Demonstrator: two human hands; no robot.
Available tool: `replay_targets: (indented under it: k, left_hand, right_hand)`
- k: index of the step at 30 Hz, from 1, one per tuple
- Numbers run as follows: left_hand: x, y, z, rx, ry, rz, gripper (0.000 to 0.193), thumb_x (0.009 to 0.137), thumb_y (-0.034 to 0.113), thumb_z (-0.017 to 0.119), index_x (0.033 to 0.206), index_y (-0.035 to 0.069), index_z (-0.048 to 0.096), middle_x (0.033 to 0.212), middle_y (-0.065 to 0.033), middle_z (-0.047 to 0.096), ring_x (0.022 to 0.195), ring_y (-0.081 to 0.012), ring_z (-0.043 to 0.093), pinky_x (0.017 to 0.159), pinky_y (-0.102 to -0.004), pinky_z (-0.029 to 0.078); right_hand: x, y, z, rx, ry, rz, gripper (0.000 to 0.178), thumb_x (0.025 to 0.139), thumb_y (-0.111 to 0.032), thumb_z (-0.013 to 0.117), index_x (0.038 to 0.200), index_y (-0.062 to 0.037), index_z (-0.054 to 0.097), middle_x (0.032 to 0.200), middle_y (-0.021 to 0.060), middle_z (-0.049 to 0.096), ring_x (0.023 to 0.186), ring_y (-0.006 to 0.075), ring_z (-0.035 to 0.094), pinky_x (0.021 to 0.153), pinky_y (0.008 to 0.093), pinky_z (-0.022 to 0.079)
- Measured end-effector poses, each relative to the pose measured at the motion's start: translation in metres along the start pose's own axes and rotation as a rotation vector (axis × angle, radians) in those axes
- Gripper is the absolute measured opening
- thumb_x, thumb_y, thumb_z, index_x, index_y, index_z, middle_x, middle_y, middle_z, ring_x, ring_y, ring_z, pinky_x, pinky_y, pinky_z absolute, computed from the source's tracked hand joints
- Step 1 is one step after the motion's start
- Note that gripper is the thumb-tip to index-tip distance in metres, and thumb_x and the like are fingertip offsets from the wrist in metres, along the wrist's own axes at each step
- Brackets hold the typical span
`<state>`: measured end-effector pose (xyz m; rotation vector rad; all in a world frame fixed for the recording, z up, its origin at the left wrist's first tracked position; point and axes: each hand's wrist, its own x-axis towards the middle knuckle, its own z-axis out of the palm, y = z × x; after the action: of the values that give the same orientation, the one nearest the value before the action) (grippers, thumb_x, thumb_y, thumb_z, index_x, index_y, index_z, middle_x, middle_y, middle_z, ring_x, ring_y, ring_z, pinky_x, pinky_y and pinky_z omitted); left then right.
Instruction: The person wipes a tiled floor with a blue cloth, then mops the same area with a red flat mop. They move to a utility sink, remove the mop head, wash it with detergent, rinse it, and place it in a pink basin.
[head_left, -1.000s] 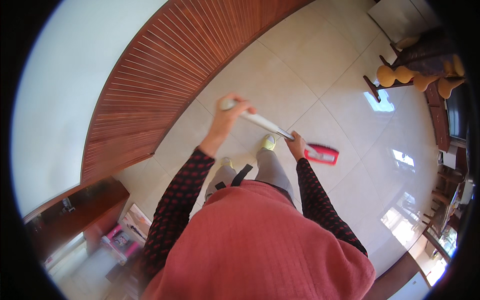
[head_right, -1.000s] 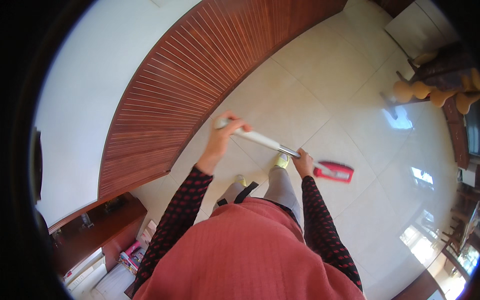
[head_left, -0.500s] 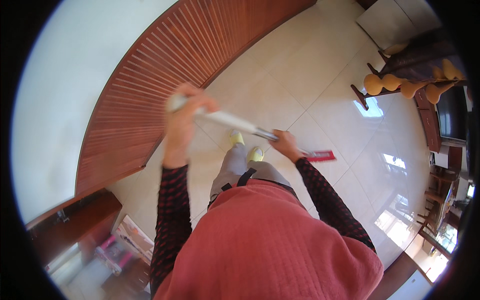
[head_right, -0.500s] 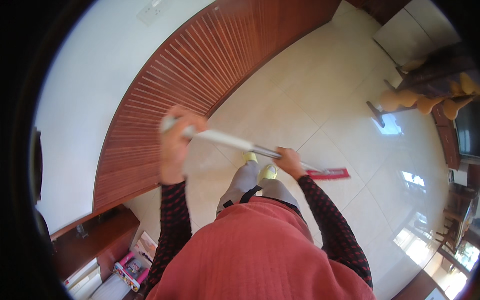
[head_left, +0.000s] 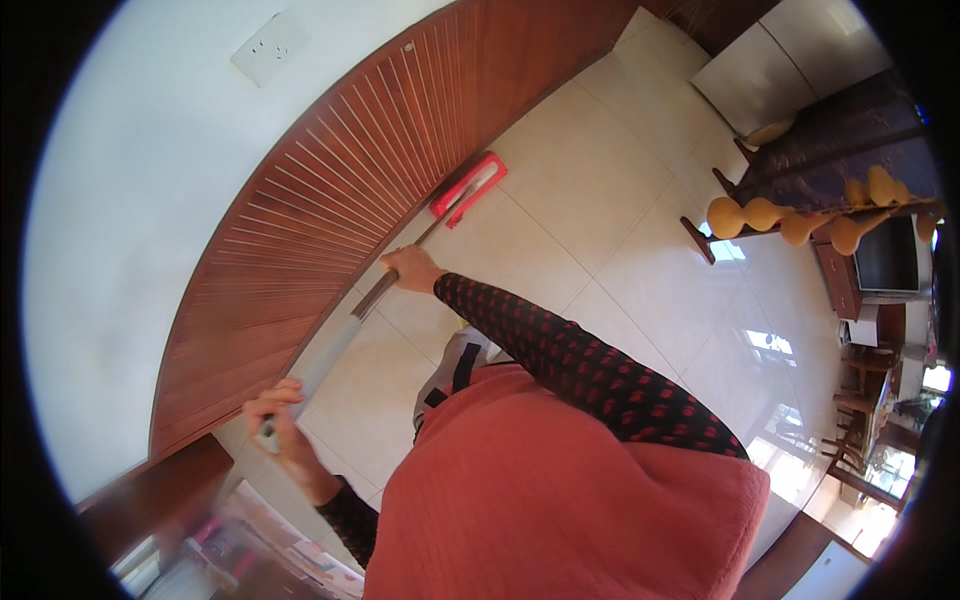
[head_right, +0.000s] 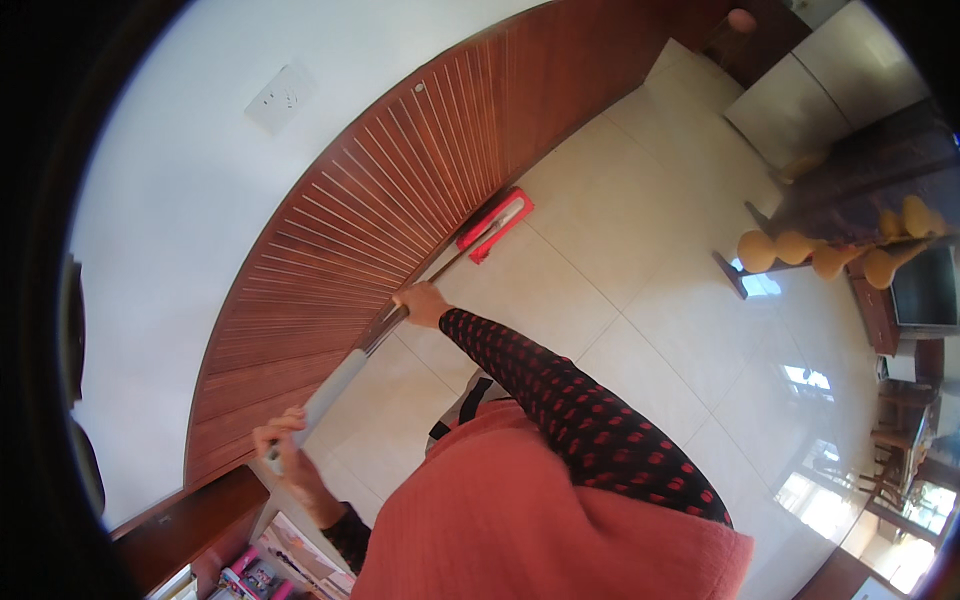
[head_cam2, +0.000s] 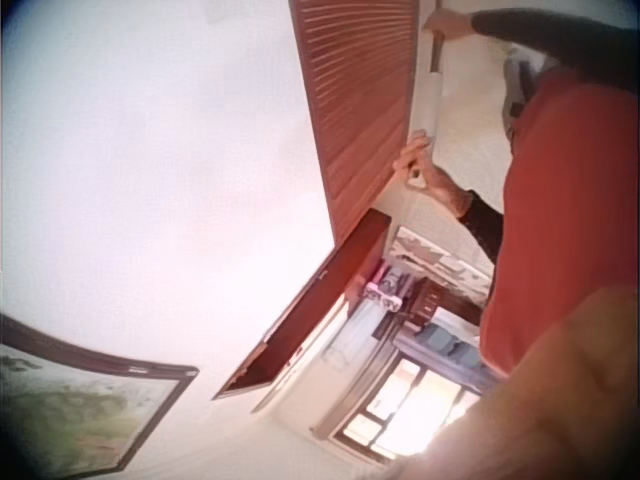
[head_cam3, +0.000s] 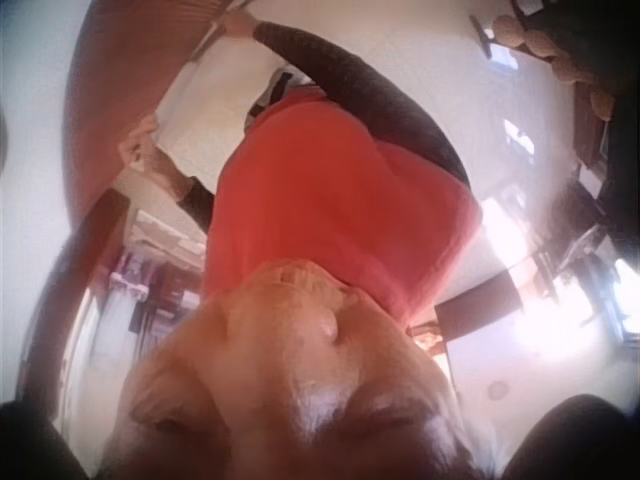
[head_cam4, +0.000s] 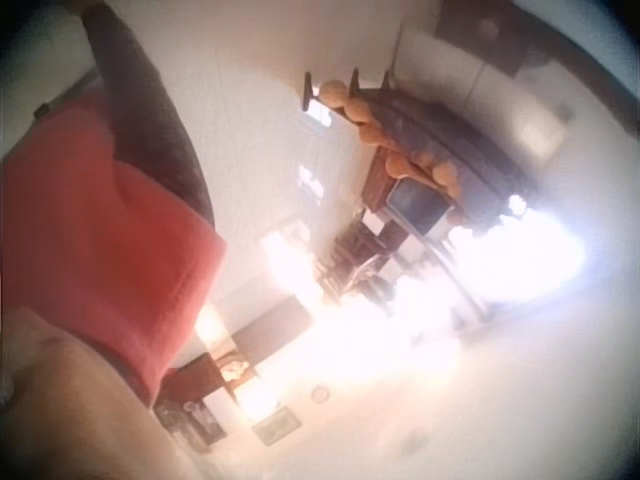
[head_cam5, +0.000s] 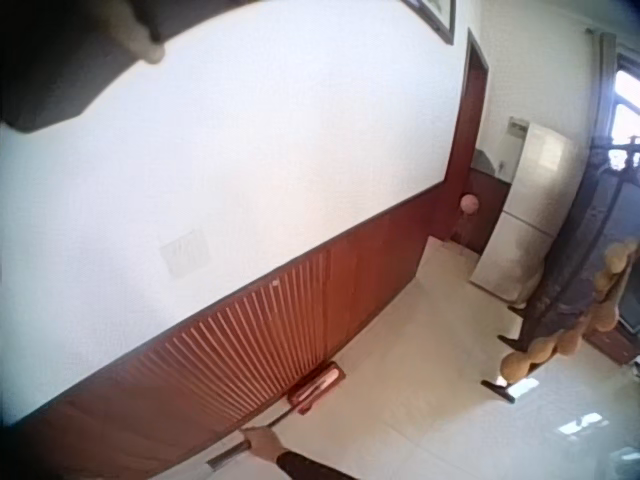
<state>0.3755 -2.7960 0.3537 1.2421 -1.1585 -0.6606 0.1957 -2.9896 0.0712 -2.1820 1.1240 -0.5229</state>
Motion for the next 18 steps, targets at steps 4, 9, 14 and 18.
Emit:
replay_targets:
  k: [4, 9, 14, 18]
  left_hand:
    - [0.002, -0.038, 0.031, -0.072, 0.015, -0.097, 0.012, 0.092, 0.012, 0.056, 0.088, 0.003, 0.047, 0.089, -0.0169, 0.062, 0.101, -0.0311, 0.059, 0.101, -0.0507, 0.040]
    - [0.011, -0.072, 0.079, -0.125, 0.089, -0.234, 0.010, 0.093, 0.012, 0.053, 0.092, 0.004, 0.047, 0.098, -0.0176, 0.064, 0.110, -0.0330, 0.057, 0.105, -0.0514, 0.036]
    - [0.024, -0.098, 0.150, -0.149, 0.005, -0.300, 0.005, 0.094, 0.009, 0.051, 0.094, 0.004, 0.048, 0.107, -0.0188, 0.064, 0.121, -0.0367, 0.053, 0.110, -0.0522, 0.031]
    - [0.057, -0.116, 0.228, -0.136, -0.106, -0.345, 0.004, 0.091, 0.006, 0.052, 0.094, 0.004, 0.049, 0.109, -0.0184, 0.065, 0.121, -0.0359, 0.054, 0.109, -0.0512, 0.032]
  right_hand:
    - [0.021, 0.058, 0.002, -0.021, -0.024, -0.029, 0.013, 0.067, -0.014, 0.067, 0.077, -0.0133, 0.058, 0.073, 0.0067, 0.062, 0.081, 0.0292, 0.063, 0.077, 0.0426, 0.042]
    - [0.028, 0.123, -0.033, -0.073, -0.030, -0.056, 0.013, 0.066, -0.014, 0.067, 0.075, -0.0126, 0.057, 0.074, 0.0070, 0.062, 0.079, 0.0313, 0.063, 0.071, 0.0462, 0.044]
    - [0.029, 0.197, -0.074, -0.202, -0.058, 0.032, 0.012, 0.069, -0.012, 0.066, 0.079, -0.0131, 0.059, 0.078, 0.0068, 0.065, 0.082, 0.0310, 0.064, 0.078, 0.0437, 0.045]
    - [0.025, 0.275, -0.126, -0.183, 0.102, -0.004, 0.014, 0.072, -0.006, 0.062, 0.084, -0.0094, 0.059, 0.082, 0.0090, 0.065, 0.084, 0.0321, 0.064, 0.076, 0.0465, 0.046]
